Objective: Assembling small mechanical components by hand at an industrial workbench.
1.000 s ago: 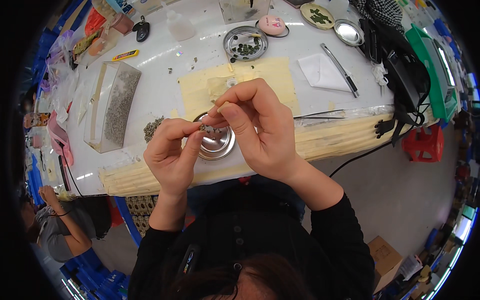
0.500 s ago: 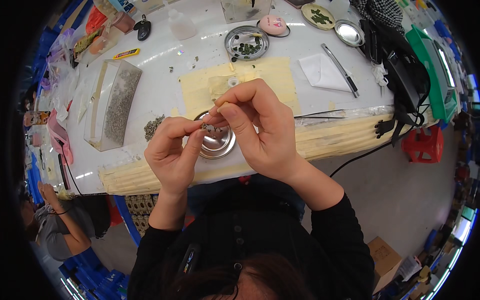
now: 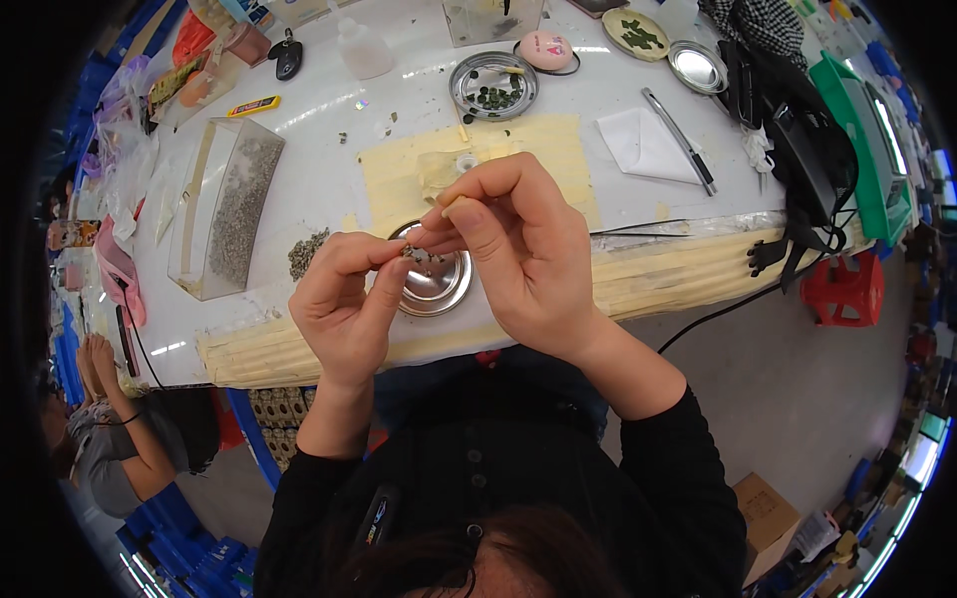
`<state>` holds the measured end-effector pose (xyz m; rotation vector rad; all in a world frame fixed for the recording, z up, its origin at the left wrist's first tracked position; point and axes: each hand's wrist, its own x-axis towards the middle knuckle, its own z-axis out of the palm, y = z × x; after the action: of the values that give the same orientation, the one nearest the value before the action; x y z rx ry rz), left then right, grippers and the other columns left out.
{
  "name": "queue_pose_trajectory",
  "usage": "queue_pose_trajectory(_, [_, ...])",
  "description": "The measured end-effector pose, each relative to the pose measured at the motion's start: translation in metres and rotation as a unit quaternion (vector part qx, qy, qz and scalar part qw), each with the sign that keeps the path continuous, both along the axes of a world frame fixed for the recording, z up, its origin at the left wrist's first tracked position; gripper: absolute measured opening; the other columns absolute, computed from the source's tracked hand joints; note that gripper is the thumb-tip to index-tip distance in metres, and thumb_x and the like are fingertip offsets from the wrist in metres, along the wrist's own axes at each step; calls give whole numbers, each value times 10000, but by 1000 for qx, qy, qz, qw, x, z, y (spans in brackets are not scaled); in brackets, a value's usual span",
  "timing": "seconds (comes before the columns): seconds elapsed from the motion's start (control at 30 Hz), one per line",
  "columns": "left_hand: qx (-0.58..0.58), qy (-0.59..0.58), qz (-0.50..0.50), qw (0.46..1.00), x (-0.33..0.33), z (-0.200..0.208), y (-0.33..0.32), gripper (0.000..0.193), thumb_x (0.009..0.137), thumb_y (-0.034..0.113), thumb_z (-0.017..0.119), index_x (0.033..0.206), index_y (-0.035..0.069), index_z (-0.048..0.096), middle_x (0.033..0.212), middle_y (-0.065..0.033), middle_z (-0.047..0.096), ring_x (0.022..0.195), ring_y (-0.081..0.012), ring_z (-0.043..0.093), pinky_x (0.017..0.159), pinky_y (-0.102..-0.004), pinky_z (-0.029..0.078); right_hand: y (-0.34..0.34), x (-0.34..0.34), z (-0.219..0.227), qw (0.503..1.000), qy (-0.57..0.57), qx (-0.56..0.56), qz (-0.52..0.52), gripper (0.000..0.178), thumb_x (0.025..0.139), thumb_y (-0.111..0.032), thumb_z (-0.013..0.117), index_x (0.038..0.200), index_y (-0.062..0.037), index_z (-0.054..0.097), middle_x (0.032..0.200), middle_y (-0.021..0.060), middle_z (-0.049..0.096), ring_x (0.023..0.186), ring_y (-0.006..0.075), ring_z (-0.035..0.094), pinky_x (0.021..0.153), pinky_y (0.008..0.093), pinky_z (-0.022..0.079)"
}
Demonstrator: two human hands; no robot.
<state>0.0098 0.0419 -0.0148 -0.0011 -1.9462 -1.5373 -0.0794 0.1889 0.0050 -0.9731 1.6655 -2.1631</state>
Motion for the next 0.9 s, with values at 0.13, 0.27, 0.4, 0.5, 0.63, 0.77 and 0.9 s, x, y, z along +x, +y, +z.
queue_pose_trajectory(0.13, [-5, 7, 4, 1000, 0, -2, 0, 150, 760, -64, 720, 902, -24, 692, 815, -84, 666, 705, -141, 588, 619, -242, 444, 1, -7, 1, 995, -69, -61, -27, 137, 1002, -98, 459, 1040, 33, 453, 910, 120, 616, 854, 183, 683, 760, 285, 581])
queue_pose_trajectory(0.27, [-9, 13, 12, 1000, 0, -1, 0, 151, 760, -66, 723, 901, -23, 691, 813, -85, 662, 697, -140, 584, 613, -237, 444, 2, -24, -3, 981, 108, 18, -162, 114, 968, -83, 548, 964, 31, 545, 893, 94, 638, 808, 142, 669, 731, 238, 540])
queue_pose_trajectory(0.4, [-36, 25, 33, 998, 1, -3, 1, 155, 760, -69, 725, 903, -23, 690, 811, -88, 659, 683, -138, 583, 599, -235, 446, 0, -39, -4, 892, 337, 120, -276, 60, 849, -17, 656, 900, -9, 627, 868, 94, 638, 741, 220, 619, 660, 292, 497])
queue_pose_trajectory(0.5, [-53, 32, 42, 997, 1, -3, 1, 158, 761, -69, 726, 908, -24, 689, 811, -90, 658, 679, -138, 585, 591, -235, 449, -2, -41, -9, 869, 375, 165, -277, 108, 806, -16, 674, 905, -27, 632, 872, 93, 627, 787, 274, 596, 667, 334, 479])
queue_pose_trajectory(0.63, [-63, 39, 45, 996, 1, -3, 1, 162, 763, -67, 726, 914, -22, 689, 812, -94, 658, 682, -139, 589, 588, -238, 454, -3, -39, -10, 857, 388, 214, -262, 143, 794, -40, 688, 930, -40, 644, 895, 85, 621, 830, 277, 582, 702, 353, 475])
queue_pose_trajectory(0.77, [-65, 40, 44, 996, 1, -3, 1, 162, 762, -62, 730, 913, -15, 693, 812, -89, 652, 680, -138, 586, 587, -234, 453, -2, -31, -6, 854, 391, 198, -280, 172, 794, -61, 698, 959, -35, 658, 896, 91, 622, 835, 285, 577, 711, 354, 471])
queue_pose_trajectory(0.9, [-64, 41, 44, 996, 4, -3, -1, 172, 758, -49, 741, 920, -3, 704, 819, -79, 642, 685, -135, 585, 590, -231, 454, 7, -7, 0, 933, 288, 153, -149, 129, 828, -67, 678, 942, -7, 668, 871, 100, 633, 791, 251, 589, 697, 318, 468])
